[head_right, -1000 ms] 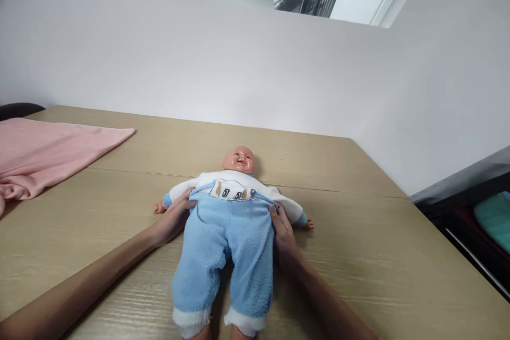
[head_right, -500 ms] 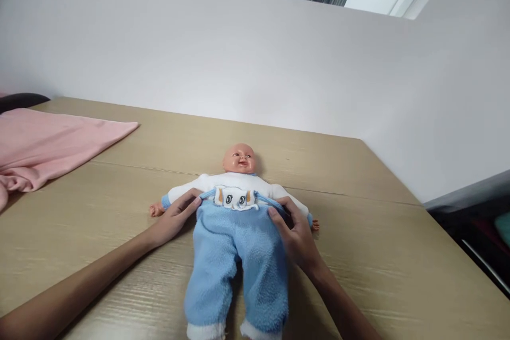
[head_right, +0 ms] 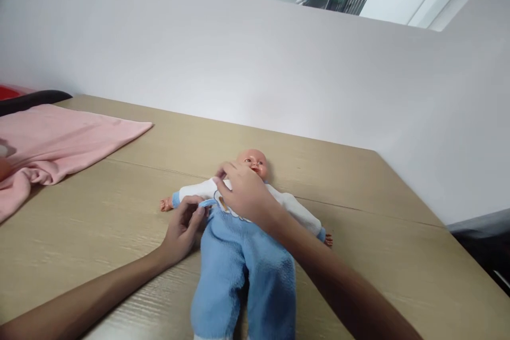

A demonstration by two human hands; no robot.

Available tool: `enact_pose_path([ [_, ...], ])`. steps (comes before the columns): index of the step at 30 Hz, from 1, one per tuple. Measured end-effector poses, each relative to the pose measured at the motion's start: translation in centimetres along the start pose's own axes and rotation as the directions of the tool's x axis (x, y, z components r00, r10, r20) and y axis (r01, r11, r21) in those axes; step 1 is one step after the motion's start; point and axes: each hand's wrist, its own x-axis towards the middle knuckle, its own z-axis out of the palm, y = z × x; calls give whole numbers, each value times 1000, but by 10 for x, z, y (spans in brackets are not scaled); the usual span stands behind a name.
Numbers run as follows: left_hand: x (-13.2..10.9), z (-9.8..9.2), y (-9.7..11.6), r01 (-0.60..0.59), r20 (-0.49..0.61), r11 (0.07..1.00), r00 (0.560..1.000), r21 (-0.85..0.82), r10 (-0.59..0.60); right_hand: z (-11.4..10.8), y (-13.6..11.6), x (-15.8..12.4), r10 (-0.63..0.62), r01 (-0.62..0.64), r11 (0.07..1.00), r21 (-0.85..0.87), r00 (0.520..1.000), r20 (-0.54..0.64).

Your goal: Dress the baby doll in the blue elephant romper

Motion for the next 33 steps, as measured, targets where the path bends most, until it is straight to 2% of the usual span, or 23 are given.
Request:
enact_pose_path([
  [2,0,-1,0,-38,14,999,999,9,38,8,-6,36,-7,57,985,-166,958,287],
  [4,0,-2,1,-92,52,996,994,8,91,20,-7,65,-62,172,965,-200,885,462],
  [7,1,-2,0,-137,107,990,985,13,135,42,-5,90,-185,322,938,-127,777,602],
  [9,1,-1,-2,-137,104,990,986,29,133,54,-3,94,-217,360,927,-105,743,634],
  [11,1,0,-3,-136,89,990,987,28,133,60,-1,90,-210,356,925,-131,768,604],
  [12,2,1,-3,-148,81,989,986,19,146,60,0,86,-203,337,930,-148,805,558],
  [14,3,2,-3,-208,75,978,975,4,207,54,4,76,-198,262,959,-112,896,396],
  [16,4,1,-2,-302,90,953,950,11,299,44,9,64,-188,184,982,39,960,208],
  [19,3,-4,-5,-433,123,898,898,79,422,27,19,46,-172,150,955,256,983,64],
  [22,-1,-9,-9,-506,63,839,861,200,505,16,23,31,-184,158,927,340,982,45],
  [24,-5,-11,-10,-515,-5,832,850,206,528,12,23,23,-182,157,924,350,983,39],
  [26,-7,-10,-7,-491,-46,860,864,136,501,12,23,18,-171,153,931,331,985,27],
  [28,-7,-7,0,-431,-78,900,897,66,435,12,22,15,-188,168,940,297,981,42],
  [31,-1,-3,13,-220,-162,976,963,-2,216,14,20,9,-272,242,942,233,956,110],
  [33,6,-3,19,-44,-201,999,979,-31,37,14,15,3,-287,262,944,200,951,110],
])
